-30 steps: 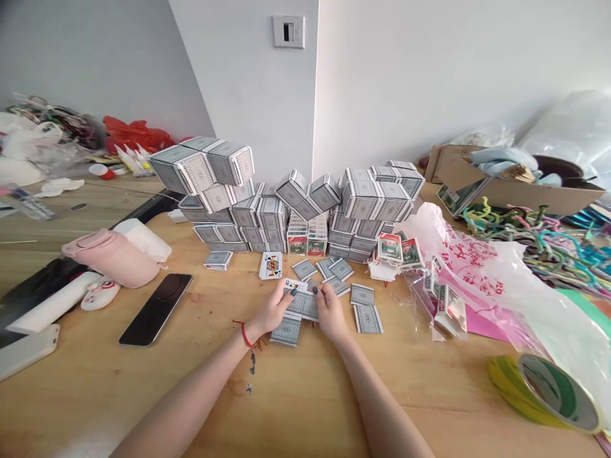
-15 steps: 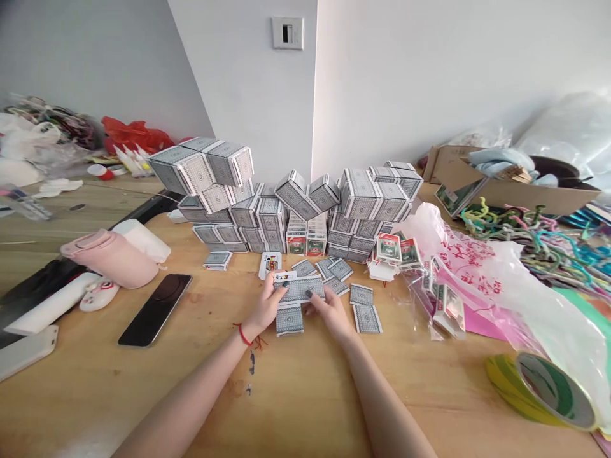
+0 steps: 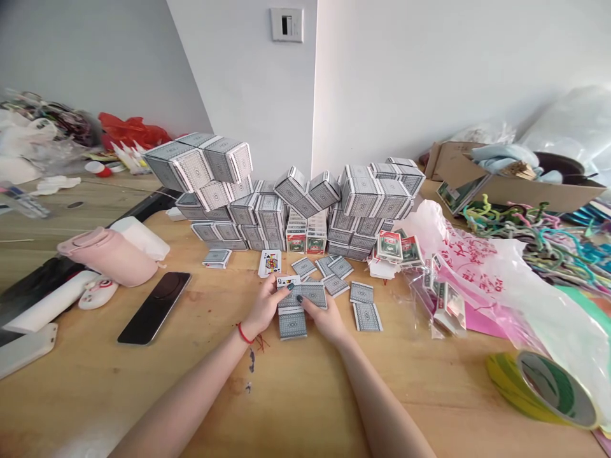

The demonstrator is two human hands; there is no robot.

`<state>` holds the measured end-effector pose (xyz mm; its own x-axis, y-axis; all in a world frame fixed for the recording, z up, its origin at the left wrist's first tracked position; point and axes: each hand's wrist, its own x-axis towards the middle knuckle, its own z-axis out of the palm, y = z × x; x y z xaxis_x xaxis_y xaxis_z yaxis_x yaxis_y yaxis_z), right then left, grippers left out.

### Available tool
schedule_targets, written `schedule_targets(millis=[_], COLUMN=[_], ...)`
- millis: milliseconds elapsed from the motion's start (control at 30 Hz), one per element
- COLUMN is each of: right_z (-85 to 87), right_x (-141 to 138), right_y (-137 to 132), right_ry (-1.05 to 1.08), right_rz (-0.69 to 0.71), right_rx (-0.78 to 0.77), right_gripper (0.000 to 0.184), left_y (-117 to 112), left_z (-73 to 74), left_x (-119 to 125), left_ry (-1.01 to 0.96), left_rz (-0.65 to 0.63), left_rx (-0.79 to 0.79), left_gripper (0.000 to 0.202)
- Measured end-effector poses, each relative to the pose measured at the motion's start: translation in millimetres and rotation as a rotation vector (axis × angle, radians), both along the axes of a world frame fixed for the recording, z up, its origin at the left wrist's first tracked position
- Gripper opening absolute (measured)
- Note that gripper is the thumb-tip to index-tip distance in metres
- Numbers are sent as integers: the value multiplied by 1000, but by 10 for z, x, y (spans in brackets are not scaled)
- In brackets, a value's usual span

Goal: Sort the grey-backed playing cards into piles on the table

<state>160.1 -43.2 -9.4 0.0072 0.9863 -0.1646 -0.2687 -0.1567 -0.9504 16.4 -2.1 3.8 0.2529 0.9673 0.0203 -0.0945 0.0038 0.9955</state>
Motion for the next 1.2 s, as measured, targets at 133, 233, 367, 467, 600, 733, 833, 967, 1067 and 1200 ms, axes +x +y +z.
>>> schedule_targets(millis=[133, 233, 367, 467, 600, 733, 833, 967, 1067, 1200], right_z=[-39, -29, 9, 13, -8, 1, 25, 38, 30, 20], right_x=[32, 35, 21, 11, 11, 23, 37, 58, 74, 101], right_y=[21, 21, -1, -17, -24, -19, -12, -2, 11, 24], right_ry=[27, 39, 61, 57, 49, -9, -77, -133, -181, -218], right_rz=[-20, -46, -66, -102, -126, -114, -107, -31, -4, -13], right_rx=[-36, -64, -63, -5, 25, 34, 65, 89, 109, 148], right_gripper=[27, 28, 34, 35, 34, 33, 31, 31, 33, 33], left_y=[22, 21, -14, -56, -106, -140, -136, -75, -22, 24], left_z=[-14, -6, 14, 17, 16, 28, 53, 98, 118, 108], left_x=[-28, -38, -46, -42, -29, -25, -39, -82, -125, -163], left_ry=[74, 138, 247, 304, 380, 446, 387, 49, -250, -382], left_rz=[-36, -42, -23, 9, 41, 63, 50, -40, -140, -282], left_rx=[41, 114, 208, 273, 373, 497, 415, -13, -340, -524], left_gripper=[17, 20, 23, 25, 25, 25, 25, 35, 30, 18])
